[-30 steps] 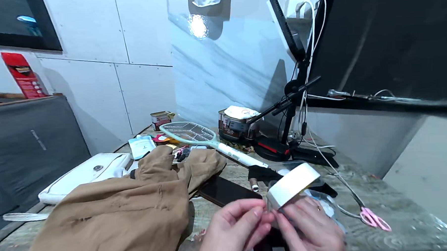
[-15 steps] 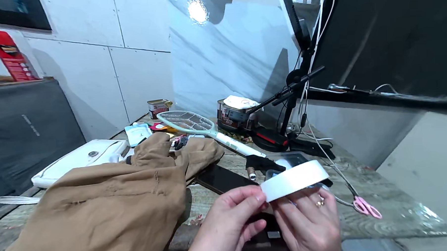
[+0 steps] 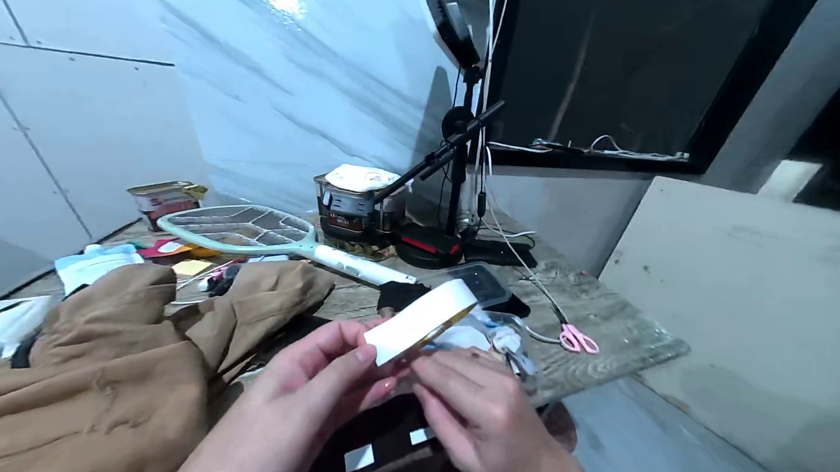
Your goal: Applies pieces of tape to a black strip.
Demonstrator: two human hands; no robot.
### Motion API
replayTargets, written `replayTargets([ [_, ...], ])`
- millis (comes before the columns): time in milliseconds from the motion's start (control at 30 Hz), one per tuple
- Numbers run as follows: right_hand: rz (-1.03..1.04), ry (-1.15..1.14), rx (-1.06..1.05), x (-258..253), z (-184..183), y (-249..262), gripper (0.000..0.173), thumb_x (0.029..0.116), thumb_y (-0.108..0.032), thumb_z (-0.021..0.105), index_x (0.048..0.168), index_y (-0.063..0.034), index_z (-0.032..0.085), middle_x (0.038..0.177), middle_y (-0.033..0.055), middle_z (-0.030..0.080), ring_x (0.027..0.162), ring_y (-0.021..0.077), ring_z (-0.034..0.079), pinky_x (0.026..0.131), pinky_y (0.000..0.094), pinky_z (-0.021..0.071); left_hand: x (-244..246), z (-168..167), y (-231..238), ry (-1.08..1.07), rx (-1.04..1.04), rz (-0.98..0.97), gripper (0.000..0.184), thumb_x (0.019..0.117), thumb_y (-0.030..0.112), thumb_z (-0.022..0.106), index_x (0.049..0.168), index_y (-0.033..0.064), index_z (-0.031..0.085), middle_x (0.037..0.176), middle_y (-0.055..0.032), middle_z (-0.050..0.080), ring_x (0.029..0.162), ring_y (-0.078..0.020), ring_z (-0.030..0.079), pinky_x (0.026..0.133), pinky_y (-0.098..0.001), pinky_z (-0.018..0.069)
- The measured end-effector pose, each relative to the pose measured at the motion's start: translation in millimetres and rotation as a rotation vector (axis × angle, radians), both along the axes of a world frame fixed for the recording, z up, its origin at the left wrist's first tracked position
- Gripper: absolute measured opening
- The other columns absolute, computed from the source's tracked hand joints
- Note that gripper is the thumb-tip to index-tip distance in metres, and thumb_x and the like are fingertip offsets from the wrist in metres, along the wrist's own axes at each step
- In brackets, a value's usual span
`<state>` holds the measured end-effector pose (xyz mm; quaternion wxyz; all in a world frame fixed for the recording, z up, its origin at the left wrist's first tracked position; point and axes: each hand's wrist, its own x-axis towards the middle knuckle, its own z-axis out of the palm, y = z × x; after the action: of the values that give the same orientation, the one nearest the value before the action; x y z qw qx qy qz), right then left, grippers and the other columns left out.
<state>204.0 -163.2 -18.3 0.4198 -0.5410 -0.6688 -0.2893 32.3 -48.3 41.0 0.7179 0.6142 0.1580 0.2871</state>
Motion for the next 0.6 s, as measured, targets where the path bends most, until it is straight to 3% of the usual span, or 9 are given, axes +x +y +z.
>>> replayTargets([
  [67,-0.092,0.095,0.031,27,3,-23,0.023,0.0955,-0.015,0.056,0.091,-0.004,0.076,0.083,0.0048,0.076,0.077,0.011,0.072,0.072,0.0287,0.0592,-4,4,4,0.064,0.042,0.022,0.018,0.1015,0.002,0.044,0.104,0.0065,0.061,0.101,-0.0053,0.074,0.092,-0.0162,0.075,0.087,-0.0321,0.0628],
  [133,-0.514,0.174,-0.002,69,8,-52,0.023,0.0922,-0.017,0.058,0.083,-0.0031,0.074,0.073,0.0076,0.071,0.064,0.0173,0.069,0.058,0.0359,0.0573,-10,2,11,0.126,0.096,0.05,0.016,0.1009,0.004,0.047,0.104,0.0061,0.063,0.106,-0.0052,0.073,0.095,-0.0161,0.074,0.088,-0.0327,0.0624],
  [167,-0.74,0.249,-0.153,88,12,-66,0.026,0.0944,-0.022,0.062,0.089,-0.0005,0.075,0.079,0.0157,0.072,0.07,0.0309,0.071,0.061,0.051,0.0573,-12,0,14,0.138,0.121,0.062,0.015,0.0999,0.005,0.049,0.103,0.0061,0.064,0.111,-0.0058,0.072,0.097,-0.0165,0.073,0.089,-0.0333,0.0619],
  [200,-0.907,0.388,-0.372,103,18,-76,0.033,0.0977,-0.028,0.064,0.101,0.0032,0.074,0.094,0.0258,0.072,0.088,0.0449,0.071,0.075,0.0656,0.0535,-14,-3,17,0.14,0.145,0.063,0.014,0.0993,0.005,0.051,0.101,0.006,0.064,0.118,-0.0068,0.071,0.101,-0.017,0.073,0.09,-0.0336,0.0618],
  [233,-1.036,0.527,-0.585,115,22,-81,0.041,0.0991,-0.034,0.065,0.111,0.0041,0.073,0.108,0.0307,0.069,0.104,0.0508,0.066,0.087,0.0708,0.0478,-15,-5,19,0.137,0.175,0.055,0.012,0.0989,0.006,0.052,0.101,0.0063,0.064,0.123,-0.007,0.069,0.104,-0.017,0.072,0.092,-0.0337,0.0614],
  [267,-1.128,0.606,-0.743,125,24,-83,0.047,0.0987,-0.04,0.066,0.116,0.0026,0.071,0.115,0.0312,0.068,0.112,0.0512,0.063,0.092,0.0704,0.0457,-15,-8,21,0.129,0.213,0.049,0.012,0.0983,0.007,0.054,0.1,0.0067,0.065,0.126,-0.0066,0.069,0.107,-0.017,0.071,0.093,-0.0337,0.0612],
  [333,-1.195,0.662,-0.856,135,20,-83,0.049,0.0967,-0.042,0.068,0.114,0.0027,0.071,0.115,0.0314,0.067,0.113,0.0504,0.063,0.093,0.0687,0.0465,-14,-12,23,0.105,0.303,0.035,0.009,0.0976,0.01,0.056,0.099,0.0087,0.066,0.129,-0.0046,0.068,0.111,-0.0156,0.07,0.094,-0.0333,0.061],
  [433,-1.193,0.698,-0.835,145,8,-84,0.047,0.0947,-0.039,0.071,0.11,0.0058,0.07,0.113,0.0332,0.067,0.112,0.0516,0.063,0.092,0.0695,0.0468,-13,-16,21,0.069,0.398,0.023,0.009,0.0964,0.015,0.059,0.095,0.0111,0.067,0.131,-0.0026,0.067,0.115,-0.0123,0.067,0.093,-0.0308,0.0599],
  [600,-1.112,0.692,-0.856,158,3,-91,0.039,0.0899,-0.026,0.075,0.106,0.009,0.07,0.108,0.0369,0.066,0.108,0.0552,0.063,0.09,0.0726,0.0465,-18,-11,21,0.031,0.369,-0.04,0.009,0.0945,0.014,0.06,0.089,0.0123,0.067,0.133,-0.0019,0.067,0.119,-0.0084,0.065,0.091,-0.0263,0.0578],
])
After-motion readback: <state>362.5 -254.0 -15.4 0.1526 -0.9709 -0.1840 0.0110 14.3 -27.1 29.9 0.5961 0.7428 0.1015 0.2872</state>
